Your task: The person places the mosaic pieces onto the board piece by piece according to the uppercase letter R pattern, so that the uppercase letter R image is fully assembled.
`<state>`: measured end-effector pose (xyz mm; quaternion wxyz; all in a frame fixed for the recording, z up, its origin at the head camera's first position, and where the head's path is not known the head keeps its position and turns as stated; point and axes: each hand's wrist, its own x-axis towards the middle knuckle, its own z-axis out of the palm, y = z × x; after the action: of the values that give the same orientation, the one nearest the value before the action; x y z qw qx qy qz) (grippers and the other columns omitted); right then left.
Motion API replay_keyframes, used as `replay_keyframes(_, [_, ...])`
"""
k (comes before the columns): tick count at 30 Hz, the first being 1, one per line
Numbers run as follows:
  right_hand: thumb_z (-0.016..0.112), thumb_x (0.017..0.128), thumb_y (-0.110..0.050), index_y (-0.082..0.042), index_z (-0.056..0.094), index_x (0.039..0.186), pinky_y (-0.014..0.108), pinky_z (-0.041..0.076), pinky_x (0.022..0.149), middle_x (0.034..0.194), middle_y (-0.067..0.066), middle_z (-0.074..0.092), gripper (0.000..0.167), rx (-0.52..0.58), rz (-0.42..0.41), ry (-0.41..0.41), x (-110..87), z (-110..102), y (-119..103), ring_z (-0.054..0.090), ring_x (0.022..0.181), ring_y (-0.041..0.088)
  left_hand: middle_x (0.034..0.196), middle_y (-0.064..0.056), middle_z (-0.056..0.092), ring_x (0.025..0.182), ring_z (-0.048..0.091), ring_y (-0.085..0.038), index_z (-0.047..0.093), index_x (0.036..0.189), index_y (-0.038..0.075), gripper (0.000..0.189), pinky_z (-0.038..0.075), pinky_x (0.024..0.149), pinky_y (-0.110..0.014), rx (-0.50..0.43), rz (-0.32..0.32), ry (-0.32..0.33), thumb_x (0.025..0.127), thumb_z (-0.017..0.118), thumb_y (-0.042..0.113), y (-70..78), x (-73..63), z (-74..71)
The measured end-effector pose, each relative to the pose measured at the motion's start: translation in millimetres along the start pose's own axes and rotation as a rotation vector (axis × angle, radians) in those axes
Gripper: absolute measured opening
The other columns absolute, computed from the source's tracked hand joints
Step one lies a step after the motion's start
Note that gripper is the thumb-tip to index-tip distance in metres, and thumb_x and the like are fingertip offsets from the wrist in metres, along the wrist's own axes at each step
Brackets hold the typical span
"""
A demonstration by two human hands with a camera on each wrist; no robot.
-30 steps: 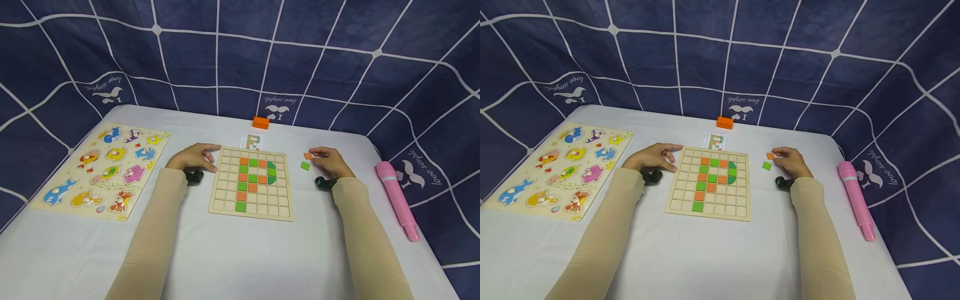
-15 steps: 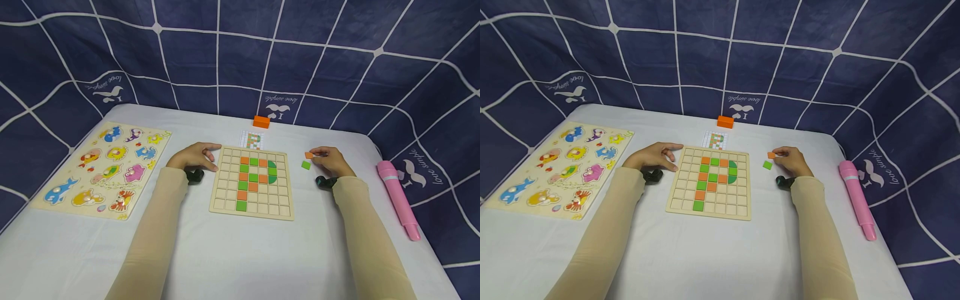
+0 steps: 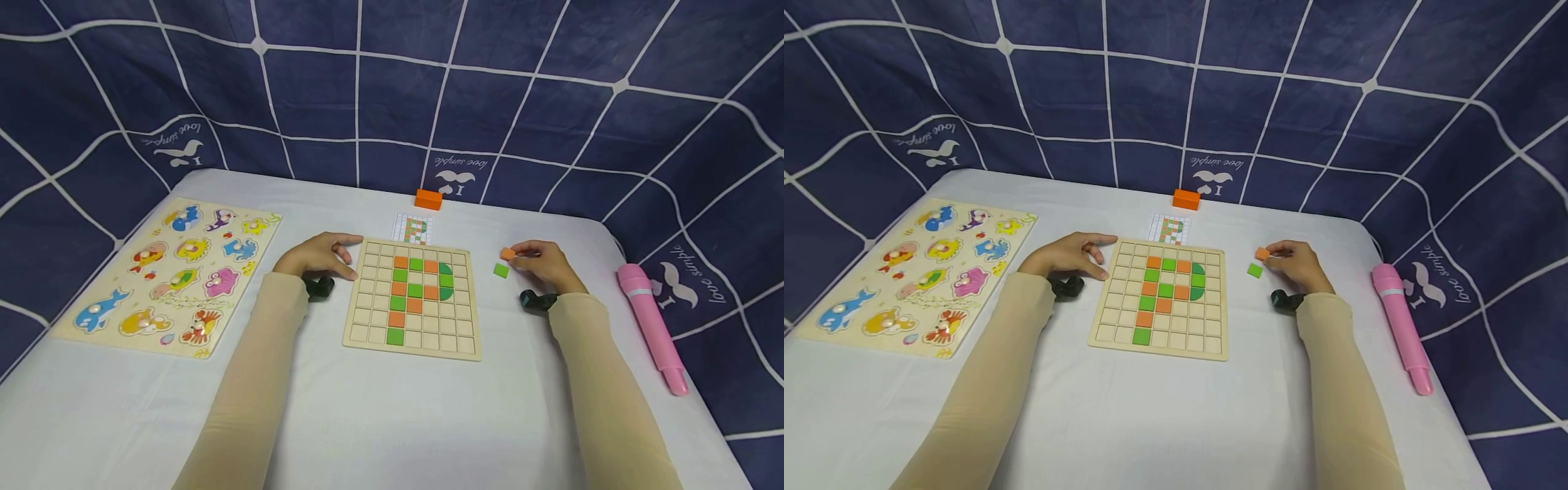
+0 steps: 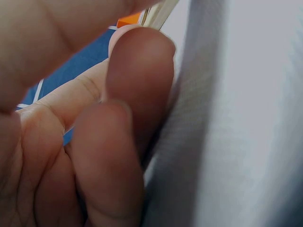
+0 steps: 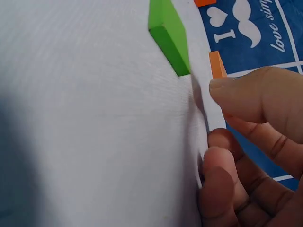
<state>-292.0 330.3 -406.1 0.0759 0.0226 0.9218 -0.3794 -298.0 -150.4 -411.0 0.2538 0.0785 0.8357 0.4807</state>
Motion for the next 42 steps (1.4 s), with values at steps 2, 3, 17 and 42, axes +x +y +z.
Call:
replay_keyframes(2, [0.076, 0.100, -0.016, 0.007, 0.066, 0.139, 0.021, 0.047, 0.079, 0.133, 0.024, 0.065, 0.046, 0.002, -0.013, 0.004, -1.9, -1.2, 0.9, 0.055, 0.104, 0.021, 0.104, -0.009, 0.061, 0.087, 0.054, -0.019, 0.044, 0.166, 0.010, 0.099, 0.046, 0.074, -0.024, -0.005, 0.000, 0.000, 0.080, 0.094, 0.004, -0.2, 0.2, -0.1])
replay_keyframes(3, [0.076, 0.100, -0.017, 0.007, 0.066, 0.139, 0.020, 0.048, 0.077, 0.132, 0.024, 0.066, 0.046, 0.007, -0.018, 0.010, -2.9, -1.8, 1.2, 0.057, 0.101, 0.019, 0.104, -0.009, 0.061, 0.087, 0.054, -0.019, 0.044, 0.166, 0.010, 0.099, 0.046, 0.074, -0.024, -0.007, 0.001, 0.000, 0.080, 0.094, 0.004, -0.3, 0.4, 0.0])
replay_keyframes(17, [0.071, 0.100, -0.001, 0.014, 0.063, 0.136, 0.017, 0.056, 0.074, 0.103, 0.003, 0.073, 0.040, 0.145, -0.114, 0.018, -22.7, -5.1, -2.1, 0.063, 0.083, -0.003, 0.103, -0.009, 0.060, 0.087, 0.054, -0.019, 0.046, 0.165, 0.011, 0.099, 0.047, 0.073, -0.023, -0.023, -0.003, -0.001, 0.080, 0.094, 0.001, -2.0, 2.6, 1.0])
replay_keyframes(42, [0.075, 0.095, 0.006, 0.010, 0.071, 0.124, 0.020, 0.056, 0.072, 0.099, 0.017, 0.078, 0.030, 0.108, -0.341, -0.056, -66.3, 9.9, -45.3, 0.069, 0.080, 0.006, 0.104, -0.009, 0.060, 0.083, 0.051, -0.018, 0.047, 0.165, 0.013, 0.099, 0.041, 0.066, -0.025, -0.021, -0.014, 0.006, 0.079, 0.095, 0.003, -2.0, 3.3, -0.8])
